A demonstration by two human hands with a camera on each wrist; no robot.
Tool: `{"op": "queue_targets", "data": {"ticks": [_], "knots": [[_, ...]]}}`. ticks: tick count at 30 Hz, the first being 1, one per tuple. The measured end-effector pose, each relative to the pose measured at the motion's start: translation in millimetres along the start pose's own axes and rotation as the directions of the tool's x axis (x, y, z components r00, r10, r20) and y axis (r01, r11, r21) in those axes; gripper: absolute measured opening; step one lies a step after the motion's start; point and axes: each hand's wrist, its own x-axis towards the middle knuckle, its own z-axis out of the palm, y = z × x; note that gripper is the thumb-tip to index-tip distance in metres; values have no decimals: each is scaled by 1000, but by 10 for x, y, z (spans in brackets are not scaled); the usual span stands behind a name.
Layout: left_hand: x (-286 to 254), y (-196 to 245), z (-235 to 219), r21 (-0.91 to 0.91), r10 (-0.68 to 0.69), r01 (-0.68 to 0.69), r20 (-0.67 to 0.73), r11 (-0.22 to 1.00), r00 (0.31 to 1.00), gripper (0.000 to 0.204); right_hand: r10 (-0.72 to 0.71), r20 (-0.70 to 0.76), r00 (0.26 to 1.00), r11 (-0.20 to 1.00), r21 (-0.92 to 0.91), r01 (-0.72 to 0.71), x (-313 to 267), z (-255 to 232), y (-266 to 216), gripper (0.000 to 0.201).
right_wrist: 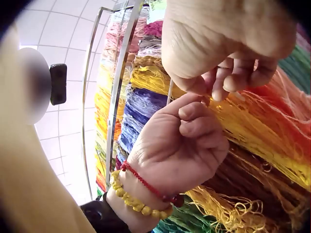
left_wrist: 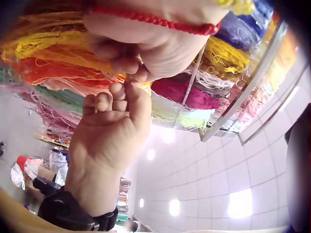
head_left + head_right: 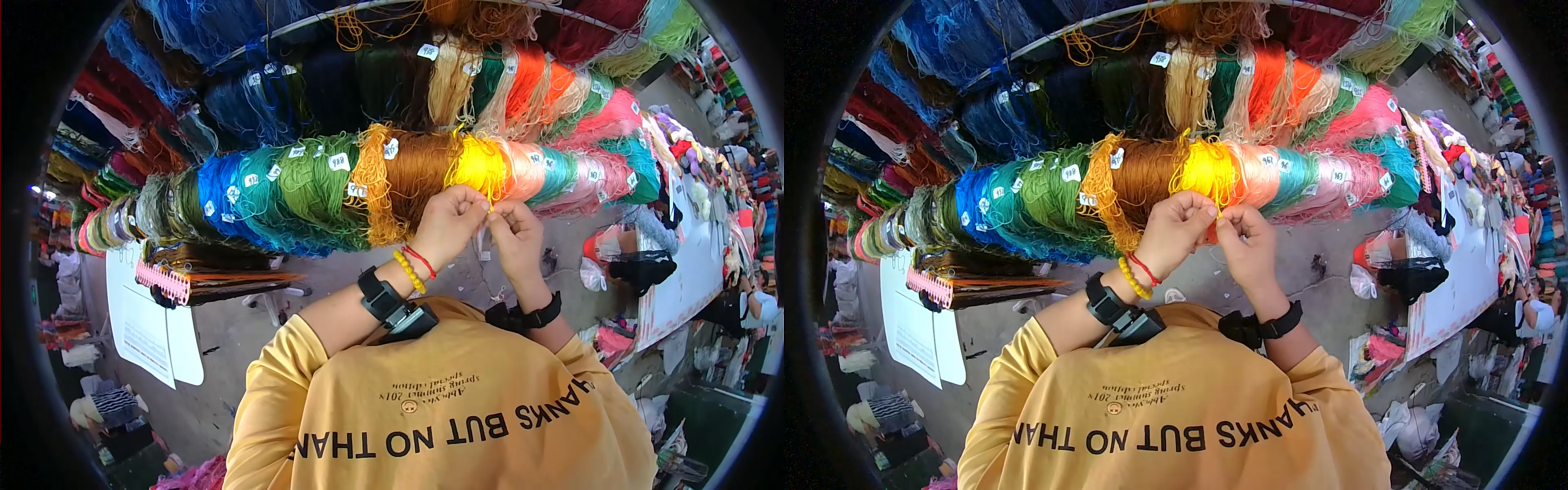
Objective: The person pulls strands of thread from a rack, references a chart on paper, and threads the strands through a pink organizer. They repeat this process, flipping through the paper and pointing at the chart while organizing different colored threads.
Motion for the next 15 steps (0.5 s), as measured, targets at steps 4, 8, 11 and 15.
{"op": "queue_targets", "data": {"ticks": [4,8,11,15], "knots": [[-28,-6,-17,178,44,-31,-68,983,997,13,-21,-79,997,996,87,27,-8,-6,-33,3],[-85,-25,-104,527,225,-148,-85,837,971,16,-130,-92,987,987,84,137,-21,-35,-65,4],[-142,137,-124,492,188,-161,-6,855,982,16,-332,-20,943,922,-218,320,-5,-14,-69,6],[-41,88,-56,125,164,-167,38,978,986,17,-432,175,885,724,-517,456,-27,2,-117,13]]}}
